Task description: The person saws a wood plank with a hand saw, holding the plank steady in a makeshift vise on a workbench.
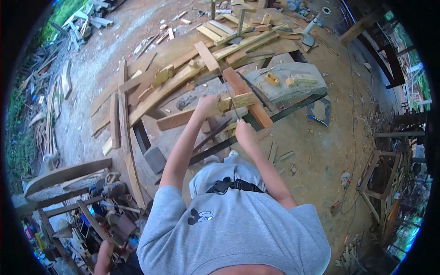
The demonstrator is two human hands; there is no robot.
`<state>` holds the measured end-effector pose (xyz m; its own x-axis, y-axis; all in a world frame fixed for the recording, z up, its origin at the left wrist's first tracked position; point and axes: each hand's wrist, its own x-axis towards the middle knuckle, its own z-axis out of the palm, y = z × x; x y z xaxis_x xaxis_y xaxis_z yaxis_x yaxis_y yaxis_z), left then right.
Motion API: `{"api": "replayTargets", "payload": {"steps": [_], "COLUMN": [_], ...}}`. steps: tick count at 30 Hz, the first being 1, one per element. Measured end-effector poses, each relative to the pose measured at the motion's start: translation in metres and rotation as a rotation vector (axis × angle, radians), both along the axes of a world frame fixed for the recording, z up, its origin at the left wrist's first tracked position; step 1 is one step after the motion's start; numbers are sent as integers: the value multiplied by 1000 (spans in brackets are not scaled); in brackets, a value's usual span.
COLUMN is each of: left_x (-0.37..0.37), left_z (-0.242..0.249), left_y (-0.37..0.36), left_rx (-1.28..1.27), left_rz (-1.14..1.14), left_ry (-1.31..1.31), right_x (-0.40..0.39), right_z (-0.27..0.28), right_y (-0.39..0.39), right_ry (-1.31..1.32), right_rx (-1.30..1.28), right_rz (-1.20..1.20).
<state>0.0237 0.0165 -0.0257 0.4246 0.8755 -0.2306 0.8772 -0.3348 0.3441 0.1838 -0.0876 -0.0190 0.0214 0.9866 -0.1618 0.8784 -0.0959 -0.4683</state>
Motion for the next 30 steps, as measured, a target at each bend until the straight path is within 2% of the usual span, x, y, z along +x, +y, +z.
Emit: {"api": "replayTargets", "payload": {"steps": [2, 4, 5, 6, 7, 8, 9, 10, 19, 20, 21, 22, 23, 25, 30], "left_x": [1, 6, 5, 0, -7, -16, -32, -53, -96, -93, -43, -54, -110, -116, -135], "left_z": [29, 122, 185, 236, 269, 300, 326, 343, 332, 330, 332, 333, 332, 328, 307], "left_y": [-5, -13, -30, -46, -62, -72, -56, -63, -50, -50, -69, -62, -44, -45, -57], "left_rx": [419, 328, 398, 614, 657, 774, 834, 834, 943, 973, 1013, 1050, 1079, 1083, 968], "left_rz": [38, 86, 135, 28, -33, -212, -658, -819, -609, -597, -589, -579, -558, -503, -335], "left_ry": [-319, -907, -873, -941, -1143, -1217, -1221, -1108, -1039, -1029, -1017, -1004, -995, -975, -919], "right_x": [-2, -7, -9, -10, -10, -10, -11, -10, -11, -10, -10, -11, -8, -10, -11], "right_z": [-7, -16, -26, -36, -45, -49, -46, -46, -50, -50, -49, -49, -49, -48, -48], "right_y": [4, 8, 10, 12, 15, 16, 15, 16, 12, 11, 15, 16, 19, 15, 14], "right_ry": [31, 46, 30, 23, 17, 10, 4, -6, -15, -3, 8, 7, 10, 24, 0], "right_rx": [8, 23, 54, 54, 76, 101, 100, 104, 96, 111, 138, 131, 110, 58, 115], "right_rz": [-23, -56, -55, -52, -49, -42, -37, -22, -42, -51, -60, -89, -75, -62, -57]}}
